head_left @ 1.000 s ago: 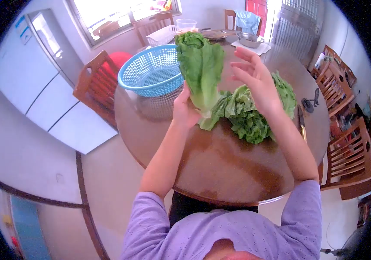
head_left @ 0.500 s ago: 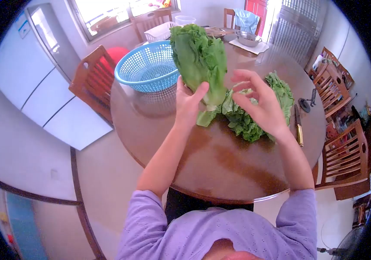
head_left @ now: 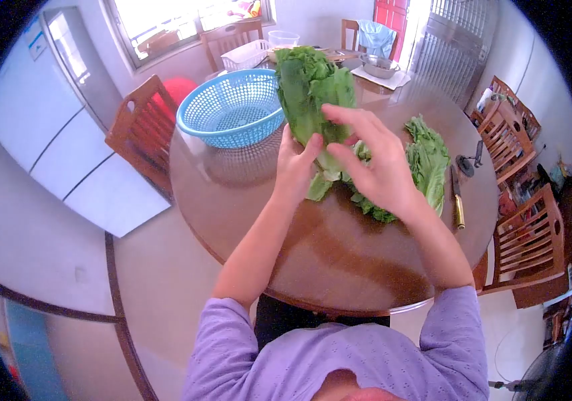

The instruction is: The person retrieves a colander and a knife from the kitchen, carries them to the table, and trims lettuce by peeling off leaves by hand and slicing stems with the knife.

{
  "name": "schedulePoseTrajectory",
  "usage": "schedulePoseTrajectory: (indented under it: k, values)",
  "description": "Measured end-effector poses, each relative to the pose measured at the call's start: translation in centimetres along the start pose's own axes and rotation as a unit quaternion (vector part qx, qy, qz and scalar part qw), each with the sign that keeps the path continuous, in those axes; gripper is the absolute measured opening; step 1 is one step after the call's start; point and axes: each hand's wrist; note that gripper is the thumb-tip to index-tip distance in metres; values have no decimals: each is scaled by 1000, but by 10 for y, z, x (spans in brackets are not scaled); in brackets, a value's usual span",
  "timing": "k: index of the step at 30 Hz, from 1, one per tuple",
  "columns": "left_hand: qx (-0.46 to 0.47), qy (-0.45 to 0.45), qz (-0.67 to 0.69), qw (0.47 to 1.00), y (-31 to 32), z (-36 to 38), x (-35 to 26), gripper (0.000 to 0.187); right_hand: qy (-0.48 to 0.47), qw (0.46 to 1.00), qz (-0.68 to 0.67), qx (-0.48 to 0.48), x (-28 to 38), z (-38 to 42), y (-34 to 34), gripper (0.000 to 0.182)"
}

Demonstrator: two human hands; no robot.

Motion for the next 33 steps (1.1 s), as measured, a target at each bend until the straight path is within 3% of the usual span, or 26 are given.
schedulePoseTrajectory:
  k: [4,7,10,11,14,17,20,23,27,30,33]
  values:
    - [30,-12,41,999,-2,0,4,52,-81,995,56,23,-2,0,2,27]
    - [42,-27,71,996,-5,-1,8,54,-67,997,33,18,-3,-1,-2,21]
    - [43,-45,87,994,-4,-1,7,55,-67,994,58,-67,-14,-14,-14,23]
    - [46,-52,83,994,-3,-1,6,56,-22,995,35,-89,-13,-18,-17,25]
    - [47,-65,76,994,-2,0,5,57,9,997,15,-74,-12,-31,-25,25]
    - [48,-69,67,994,-2,1,7,59,-67,989,106,-76,-20,-36,-14,23]
    - [50,-80,55,994,-3,1,7,59,-83,990,106,-52,-36,-39,-15,17]
    - [59,-80,32,995,-2,-1,8,61,-21,999,-3,-39,-41,-42,-28,11]
    - [40,-58,-29,997,1,0,4,66,7,999,2,-32,-44,-39,-44,11]
    - [-22,-17,-182,983,5,1,-2,70,115,993,-16,18,-51,-32,-48,12]
    - [-76,91,-320,940,2,-1,0,73,191,978,-33,75,-50,-31,-53,15]
Point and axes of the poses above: each hand's wrist, its own z-axis away from the middle knuckle, its own y-axis out of the palm, x = y × z, and after that the axes turned 4 degrees about -y, right-handed
